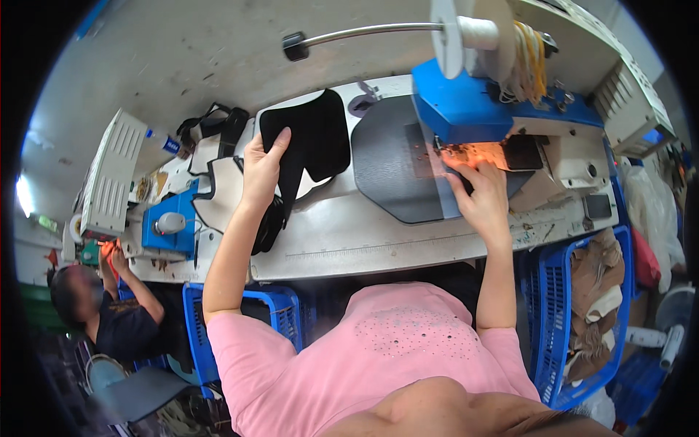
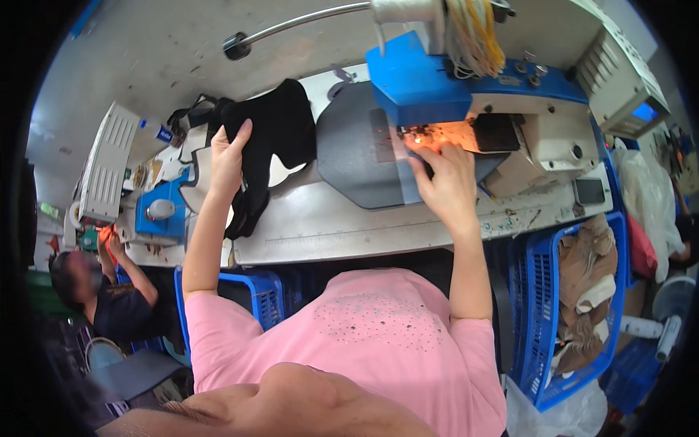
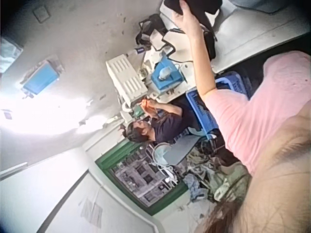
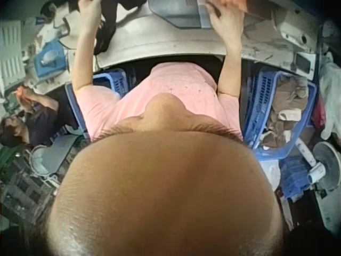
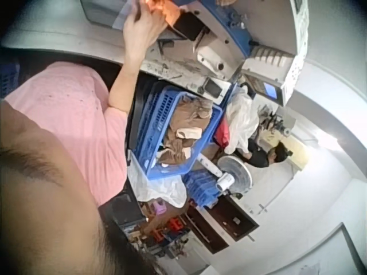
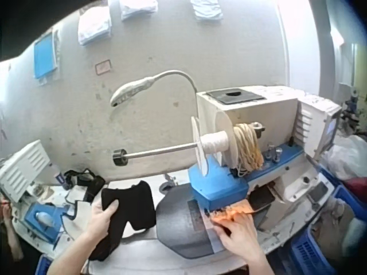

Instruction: The person uses a sewing machine to stitch black trim onto white fabric mask blanks. They repeatedly pick up a mask blank, align the trim, and feed the assembly through the machine. After sewing, the person inspects the finished edge and places the mask on a growing pile to the left.

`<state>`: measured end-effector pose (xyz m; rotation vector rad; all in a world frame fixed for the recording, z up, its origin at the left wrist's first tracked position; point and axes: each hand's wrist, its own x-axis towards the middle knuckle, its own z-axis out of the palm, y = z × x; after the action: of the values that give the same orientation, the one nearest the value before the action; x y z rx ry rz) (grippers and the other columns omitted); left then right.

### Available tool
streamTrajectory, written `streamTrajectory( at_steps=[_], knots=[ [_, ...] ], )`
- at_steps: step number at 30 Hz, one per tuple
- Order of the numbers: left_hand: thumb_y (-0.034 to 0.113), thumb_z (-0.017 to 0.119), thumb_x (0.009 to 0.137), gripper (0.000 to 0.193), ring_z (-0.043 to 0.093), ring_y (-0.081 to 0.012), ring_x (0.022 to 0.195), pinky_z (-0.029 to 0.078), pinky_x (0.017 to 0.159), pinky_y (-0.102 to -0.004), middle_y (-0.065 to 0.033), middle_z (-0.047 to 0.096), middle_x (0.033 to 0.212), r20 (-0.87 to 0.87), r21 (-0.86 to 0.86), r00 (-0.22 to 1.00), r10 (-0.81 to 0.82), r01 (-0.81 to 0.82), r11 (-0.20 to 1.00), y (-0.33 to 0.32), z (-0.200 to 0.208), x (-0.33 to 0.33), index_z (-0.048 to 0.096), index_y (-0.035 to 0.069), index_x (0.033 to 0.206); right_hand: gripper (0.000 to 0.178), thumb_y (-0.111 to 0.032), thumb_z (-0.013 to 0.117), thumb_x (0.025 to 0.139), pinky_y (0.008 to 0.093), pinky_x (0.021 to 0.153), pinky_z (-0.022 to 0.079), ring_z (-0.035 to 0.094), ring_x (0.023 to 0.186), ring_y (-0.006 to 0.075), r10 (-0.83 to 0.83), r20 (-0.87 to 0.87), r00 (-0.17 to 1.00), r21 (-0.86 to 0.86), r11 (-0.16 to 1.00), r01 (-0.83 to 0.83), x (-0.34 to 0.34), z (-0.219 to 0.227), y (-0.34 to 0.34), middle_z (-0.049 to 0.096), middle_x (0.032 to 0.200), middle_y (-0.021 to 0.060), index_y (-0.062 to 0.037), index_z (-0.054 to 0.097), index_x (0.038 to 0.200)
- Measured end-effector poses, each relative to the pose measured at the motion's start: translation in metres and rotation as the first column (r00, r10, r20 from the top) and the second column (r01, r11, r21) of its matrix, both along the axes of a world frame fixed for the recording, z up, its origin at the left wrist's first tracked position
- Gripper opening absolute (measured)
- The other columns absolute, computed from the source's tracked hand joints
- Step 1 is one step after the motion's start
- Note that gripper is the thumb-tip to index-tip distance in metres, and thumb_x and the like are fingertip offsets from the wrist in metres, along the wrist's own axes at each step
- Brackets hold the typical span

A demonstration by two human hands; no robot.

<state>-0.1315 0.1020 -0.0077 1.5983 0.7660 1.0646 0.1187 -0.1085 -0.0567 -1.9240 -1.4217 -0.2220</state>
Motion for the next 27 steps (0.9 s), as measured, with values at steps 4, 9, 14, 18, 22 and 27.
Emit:
streamTrajectory(
  at_steps=[4, 9, 14, 18, 22, 27],
  knots=[
    [-0.001, 0.060, 0.081, 0.018, 0.061, -0.0197, 0.097, 0.044, 0.086, -0.0271, -0.0120, 0.063, 0.106, 0.091, 0.815, 0.966, 0.243, -0.212, 0.540, 0.002, 0.040, -0.032, 0.064, -0.001, 0.099, 0.021, -0.021, 0.065, 0.075, 0.0351, 0.072, 0.037, 0.051, 0.076, 0.0244, 0.000, 0.007, 1.000, 0.010, 1.000, 0.000, 0.003, -0.005, 0.000, 0.051, 0.074, 0.0075, -0.0126, 0.067, 0.094],
    [-0.007, 0.060, 0.073, 0.027, 0.054, -0.0296, 0.111, 0.042, 0.092, -0.0351, -0.0188, 0.054, 0.121, -0.077, 0.896, 0.969, 0.237, -0.037, 0.443, 0.010, 0.044, -0.119, 0.068, 0.005, 0.095, 0.020, -0.021, 0.064, 0.077, 0.0338, 0.073, 0.036, 0.051, 0.078, 0.0234, -0.006, -0.002, 1.000, -0.011, 1.000, 0.006, 0.001, -0.001, -0.002, 0.051, 0.077, 0.0066, -0.0108, 0.067, 0.094],
    [-0.019, 0.045, 0.058, 0.045, 0.047, -0.0288, 0.119, 0.030, 0.103, -0.0359, -0.0182, 0.055, 0.120, -0.351, 0.280, 0.926, 0.138, -0.037, 0.959, 0.019, -0.076, -0.193, 0.070, 0.005, 0.087, 0.021, -0.021, 0.064, 0.077, 0.0333, 0.074, 0.036, 0.050, 0.079, 0.0228, 0.013, -0.031, 0.999, -0.028, 1.000, -0.014, 0.000, 0.001, -0.001, 0.050, 0.077, 0.0062, -0.0115, 0.067, 0.096],
    [-0.010, 0.050, 0.058, 0.025, 0.046, -0.0285, 0.120, 0.032, 0.101, -0.0377, -0.0171, 0.059, 0.115, -0.357, 0.094, 0.934, 0.031, 0.003, 0.996, -0.002, -0.093, -0.202, 0.066, -0.002, 0.075, 0.021, -0.020, 0.064, 0.077, 0.0334, 0.074, 0.036, 0.050, 0.079, 0.0227, 0.008, -0.033, 0.999, -0.039, 0.999, -0.009, 0.001, -0.001, 0.000, 0.050, 0.077, 0.0060, -0.0117, 0.067, 0.096],
    [0.003, 0.052, 0.075, 0.017, 0.054, -0.0262, 0.107, 0.037, 0.094, -0.0339, -0.0151, 0.062, 0.105, -0.402, 0.038, 0.915, -0.031, 0.051, 0.998, -0.009, -0.074, -0.192, 0.067, -0.001, 0.081, 0.021, -0.020, 0.064, 0.077, 0.0334, 0.075, 0.036, 0.050, 0.080, 0.0227, 0.007, -0.024, 1.000, -0.026, 1.000, -0.007, 0.002, -0.001, -0.001, 0.051, 0.078, 0.0058, -0.0116, 0.067, 0.096],
    [0.014, 0.057, 0.082, 0.016, 0.060, -0.0216, 0.080, 0.044, 0.075, -0.0291, -0.0116, 0.064, 0.084, -0.327, 0.474, 0.876, 0.355, -0.173, 0.864, -0.024, -0.050, -0.114, 0.065, 0.000, 0.082, 0.021, -0.020, 0.064, 0.077, 0.0331, 0.076, 0.036, 0.051, 0.081, 0.0228, -0.003, -0.035, 0.999, -0.051, 0.999, 0.002, 0.001, 0.000, -0.002, 0.051, 0.078, 0.0059, -0.0111, 0.067, 0.095]
  ],
)
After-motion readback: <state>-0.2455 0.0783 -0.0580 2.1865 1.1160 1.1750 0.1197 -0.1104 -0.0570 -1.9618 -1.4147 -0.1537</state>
